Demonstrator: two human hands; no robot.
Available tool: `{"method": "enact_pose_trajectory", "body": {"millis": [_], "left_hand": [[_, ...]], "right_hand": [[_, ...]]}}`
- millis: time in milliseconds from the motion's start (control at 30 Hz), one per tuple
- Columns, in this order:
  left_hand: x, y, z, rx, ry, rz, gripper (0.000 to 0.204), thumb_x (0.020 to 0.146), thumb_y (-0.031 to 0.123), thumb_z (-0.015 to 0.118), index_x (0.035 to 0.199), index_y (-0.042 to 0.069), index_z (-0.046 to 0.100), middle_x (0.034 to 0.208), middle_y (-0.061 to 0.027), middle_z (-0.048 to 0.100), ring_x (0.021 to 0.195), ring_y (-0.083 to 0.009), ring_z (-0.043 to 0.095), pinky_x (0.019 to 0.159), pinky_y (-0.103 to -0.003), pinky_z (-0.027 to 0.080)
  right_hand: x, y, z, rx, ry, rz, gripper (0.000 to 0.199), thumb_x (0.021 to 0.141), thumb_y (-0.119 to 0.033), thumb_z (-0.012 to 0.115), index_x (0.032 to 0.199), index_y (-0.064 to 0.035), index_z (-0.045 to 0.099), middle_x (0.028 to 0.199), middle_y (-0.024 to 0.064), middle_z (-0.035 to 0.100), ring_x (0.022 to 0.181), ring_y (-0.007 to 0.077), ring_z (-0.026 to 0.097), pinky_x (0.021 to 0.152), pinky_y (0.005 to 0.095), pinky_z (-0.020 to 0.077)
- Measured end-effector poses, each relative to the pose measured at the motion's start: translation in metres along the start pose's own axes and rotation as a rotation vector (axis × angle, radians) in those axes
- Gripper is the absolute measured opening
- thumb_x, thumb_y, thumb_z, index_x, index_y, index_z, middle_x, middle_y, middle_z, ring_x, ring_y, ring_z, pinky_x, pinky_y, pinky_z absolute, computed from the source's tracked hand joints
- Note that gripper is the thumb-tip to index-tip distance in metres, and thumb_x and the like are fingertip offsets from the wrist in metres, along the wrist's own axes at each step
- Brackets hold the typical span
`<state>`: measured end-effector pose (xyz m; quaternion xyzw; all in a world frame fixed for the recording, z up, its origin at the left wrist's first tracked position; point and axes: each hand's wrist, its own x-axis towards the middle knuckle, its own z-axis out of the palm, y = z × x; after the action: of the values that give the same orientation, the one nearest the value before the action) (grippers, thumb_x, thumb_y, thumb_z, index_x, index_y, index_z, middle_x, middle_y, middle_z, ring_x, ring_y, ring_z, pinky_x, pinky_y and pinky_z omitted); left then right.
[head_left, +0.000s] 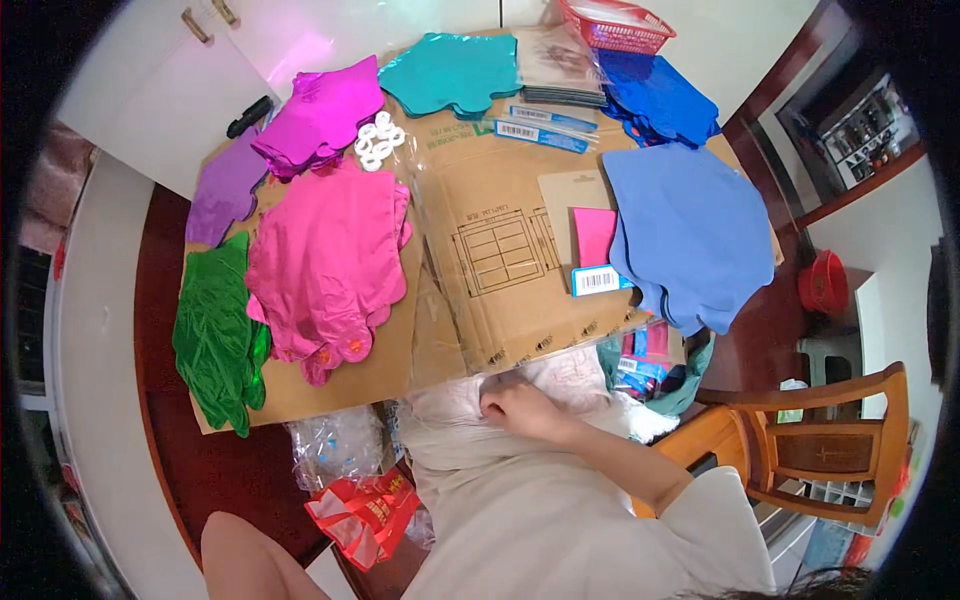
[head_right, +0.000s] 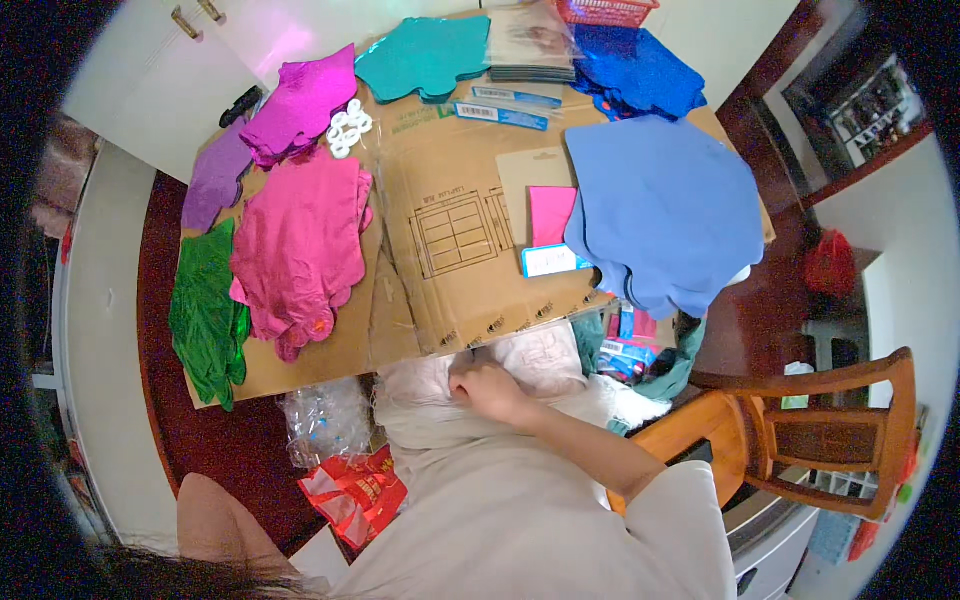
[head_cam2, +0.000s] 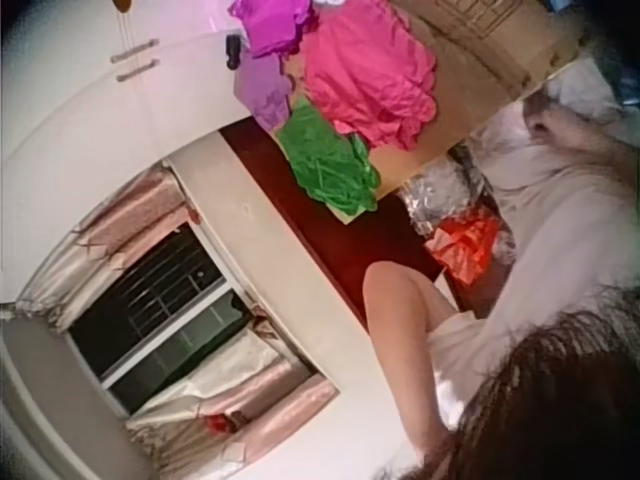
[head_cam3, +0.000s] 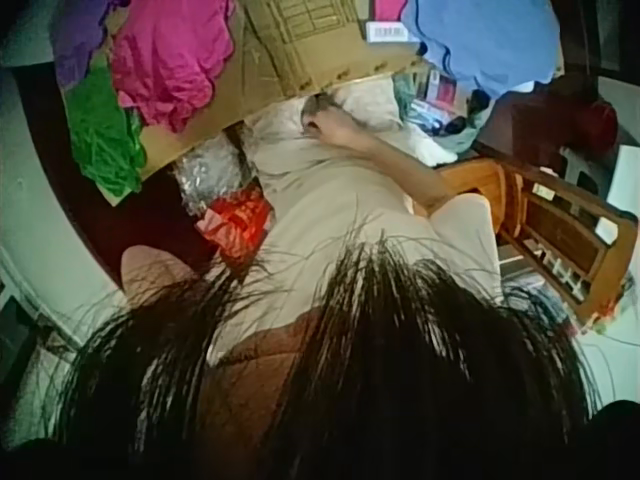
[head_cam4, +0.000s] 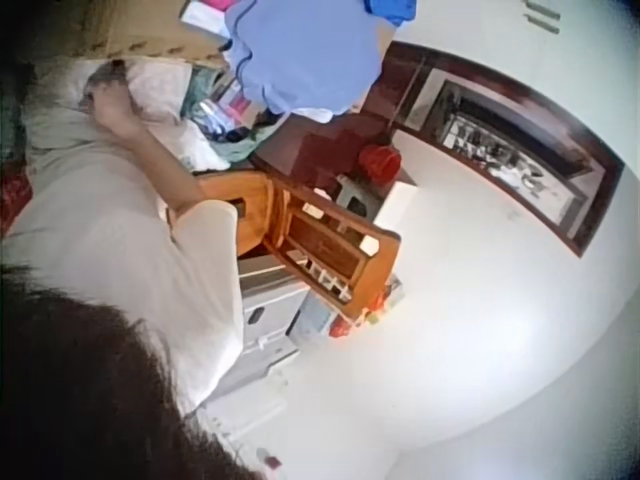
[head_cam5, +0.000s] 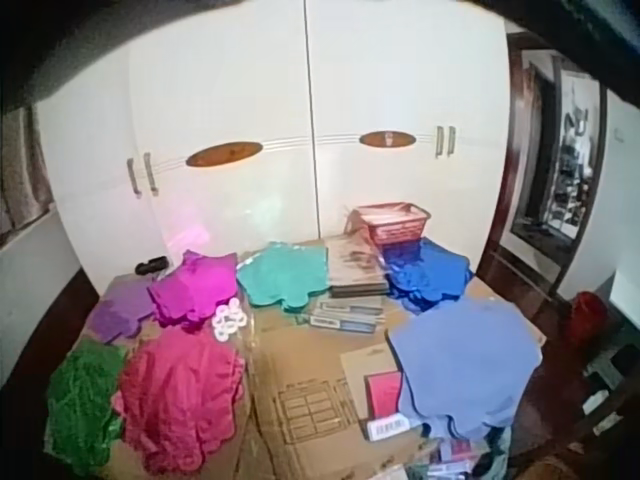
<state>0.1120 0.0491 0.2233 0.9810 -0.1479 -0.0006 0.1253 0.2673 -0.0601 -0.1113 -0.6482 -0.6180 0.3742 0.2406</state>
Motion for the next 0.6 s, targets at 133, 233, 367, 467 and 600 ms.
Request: {"method": "enact_pose_trajectory", "body": {"millis": [133,233,367,467,600], "left_hand": [[0.001,-0.001,0.002,-0.009,0.008,-0.007,0.022,0.076,0.018,0.059,0.093,0.004,0.054,0.082,-0.0085,0.057,0.077,-0.0238,0.054,0.067,-0.033,0.044],[0.0,-0.002,0.005,-0.053,0.039,-0.019,0.023,0.077,0.018,0.059,0.093,0.004,0.054,0.081,-0.0088,0.057,0.077,-0.0237,0.054,0.066,-0.032,0.044],[-0.005,0.0,0.03,-0.299,0.208,-0.083,0.023,0.077,0.019,0.059,0.094,0.004,0.054,0.08,-0.0091,0.057,0.076,-0.0235,0.055,0.065,-0.031,0.044],[-0.002,0.002,0.089,-0.562,0.363,-0.157,0.023,0.078,0.02,0.059,0.094,0.004,0.054,0.08,-0.0093,0.057,0.075,-0.0234,0.055,0.065,-0.031,0.044],[0.019,0.003,0.172,-0.693,0.399,-0.245,0.024,0.079,0.021,0.058,0.094,0.003,0.054,0.079,-0.0096,0.057,0.075,-0.0233,0.055,0.064,-0.03,0.045]], "right_hand": [[0.0,-0.004,-0.017,0.134,0.051,-0.009,0.014,0.079,-0.018,0.056,0.082,-0.0068,0.063,0.078,0.0103,0.063,0.072,0.0274,0.06,0.066,0.0371,0.0469],[-0.01,-0.02,-0.035,0.302,0.103,0.009,0.014,0.081,-0.017,0.055,0.083,-0.0055,0.063,0.078,0.0095,0.064,0.069,0.0241,0.061,0.063,0.0337,0.047],[-0.036,-0.051,-0.065,0.681,0.053,-0.071,0.012,0.082,-0.012,0.055,0.085,-0.0026,0.062,0.073,0.0082,0.062,0.063,0.019,0.058,0.058,0.0268,0.0445],[-0.067,-0.077,-0.109,0.628,-0.028,-0.244,0.01,0.081,-0.008,0.056,0.086,-0.0021,0.062,0.073,0.0059,0.06,0.062,0.0159,0.055,0.054,0.0259,0.0416],[-0.088,-0.108,-0.15,0.519,-0.048,-0.49,0.009,0.079,-0.007,0.056,0.083,-0.0014,0.062,0.067,0.0057,0.058,0.053,0.0124,0.052,0.046,0.0276,0.0377]]}}
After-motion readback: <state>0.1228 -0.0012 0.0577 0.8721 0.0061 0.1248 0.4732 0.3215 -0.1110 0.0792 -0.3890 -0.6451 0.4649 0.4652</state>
